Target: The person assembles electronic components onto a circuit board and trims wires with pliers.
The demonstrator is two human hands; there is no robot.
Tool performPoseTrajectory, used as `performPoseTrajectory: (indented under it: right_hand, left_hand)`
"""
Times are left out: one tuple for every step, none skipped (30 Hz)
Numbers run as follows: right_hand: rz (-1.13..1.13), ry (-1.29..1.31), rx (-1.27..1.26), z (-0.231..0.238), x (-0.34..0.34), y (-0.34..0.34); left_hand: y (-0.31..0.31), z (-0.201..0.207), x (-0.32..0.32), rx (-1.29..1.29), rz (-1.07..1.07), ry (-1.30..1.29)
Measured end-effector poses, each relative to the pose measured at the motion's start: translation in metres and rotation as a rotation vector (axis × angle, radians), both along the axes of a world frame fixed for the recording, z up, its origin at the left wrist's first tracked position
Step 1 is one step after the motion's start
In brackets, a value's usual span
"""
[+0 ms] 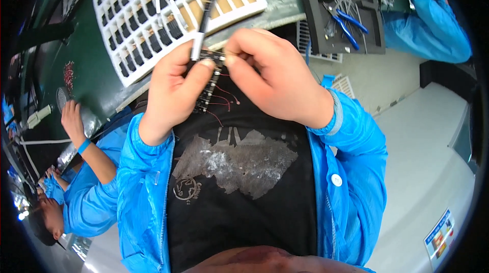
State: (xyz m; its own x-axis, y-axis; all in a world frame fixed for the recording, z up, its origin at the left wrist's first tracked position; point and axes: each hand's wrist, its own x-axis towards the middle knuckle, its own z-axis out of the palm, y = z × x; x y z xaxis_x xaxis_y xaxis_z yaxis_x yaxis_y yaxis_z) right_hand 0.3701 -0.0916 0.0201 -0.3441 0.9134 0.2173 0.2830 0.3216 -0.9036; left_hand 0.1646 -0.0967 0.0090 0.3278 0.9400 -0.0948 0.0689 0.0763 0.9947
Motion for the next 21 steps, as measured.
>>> performPoseTrajectory:
  right_hand:
    - [0.012,-0.018,-0.013,0.0,0.004,0.0]
    - [0.038,-0.021,0.002,0.003,0.008,0.001]
    - [0.036,-0.014,-0.074,0.006,0.012,0.001]
    - [0.028,-0.012,-0.149,0.01,0.015,-0.001]
    - [0.023,0.015,-0.192,0.011,0.018,-0.003]
    - [0.054,0.012,-0.179,0.009,0.021,-0.002]
    - [0.003,0.025,-0.253,0.007,0.022,-0.003]
    - [-0.05,0.038,-0.329,0.004,0.024,-0.003]
    - [-0.091,0.137,-0.317,-0.001,0.024,-0.001]
    - [-0.129,0.154,-0.366,0.003,0.028,0.002]
    - [-0.161,0.162,-0.354,0.008,0.036,0.006]
    - [-0.203,0.172,-0.342,0.012,0.048,0.01]
    - [-0.283,0.175,-0.344,0.014,0.061,0.014]
    - [-0.365,0.178,-0.345,0.015,0.076,0.018]
    - [-0.42,0.228,-0.317,0.014,0.092,0.024]
    - [-0.471,0.278,-0.288,0.013,0.107,0.033]
    - [-0.508,0.305,-0.308,0.01,0.126,0.04]
    - [-0.542,0.331,-0.325,0.004,0.146,0.05]
    - [-0.566,0.346,-0.324,-0.002,0.162,0.059]
    - [-0.652,0.355,-0.355,-0.005,0.174,0.064]
    - [-0.687,0.29,-0.359,-0.008,0.189,0.07]
  left_hand:
    - [0.007,0.002,-0.006,0.006,-0.095,0.088]
    - [0.01,0.005,-0.002,0.03,-0.103,0.082]
    - [0.015,0.01,0.0,0.075,-0.135,0.137]
    - [0.022,0.015,0.002,0.12,-0.171,0.191]
    - [0.029,0.018,0.002,0.117,-0.258,0.249]
    - [0.037,0.016,0.006,0.293,-0.314,0.255]
    - [0.044,0.02,0.009,0.321,-0.359,0.313]
    - [0.051,0.024,0.012,0.347,-0.405,0.373]
    - [0.057,0.024,0.015,0.34,-0.402,0.327]
    - [0.061,0.032,0.016,0.221,-0.391,0.34]
    - [0.065,0.033,0.013,0.262,-0.344,0.329]
    - [0.07,0.033,0.012,0.304,-0.307,0.318]
    - [0.074,0.044,0.006,0.267,-0.219,0.37]
    - [0.085,0.027,-0.006,0.358,-0.102,0.316]
    - [0.097,0.015,-0.018,0.381,0.017,0.404]
    - [0.109,0.005,-0.034,0.401,0.14,0.492]
    - [0.123,-0.011,-0.054,0.439,0.202,0.548]
    - [0.137,-0.025,-0.073,0.477,0.268,0.604]
    - [0.148,-0.031,-0.083,0.497,0.298,0.629]
    - [0.159,-0.034,-0.09,0.519,0.323,0.65]
    - [0.166,-0.034,-0.094,0.592,0.345,0.769]
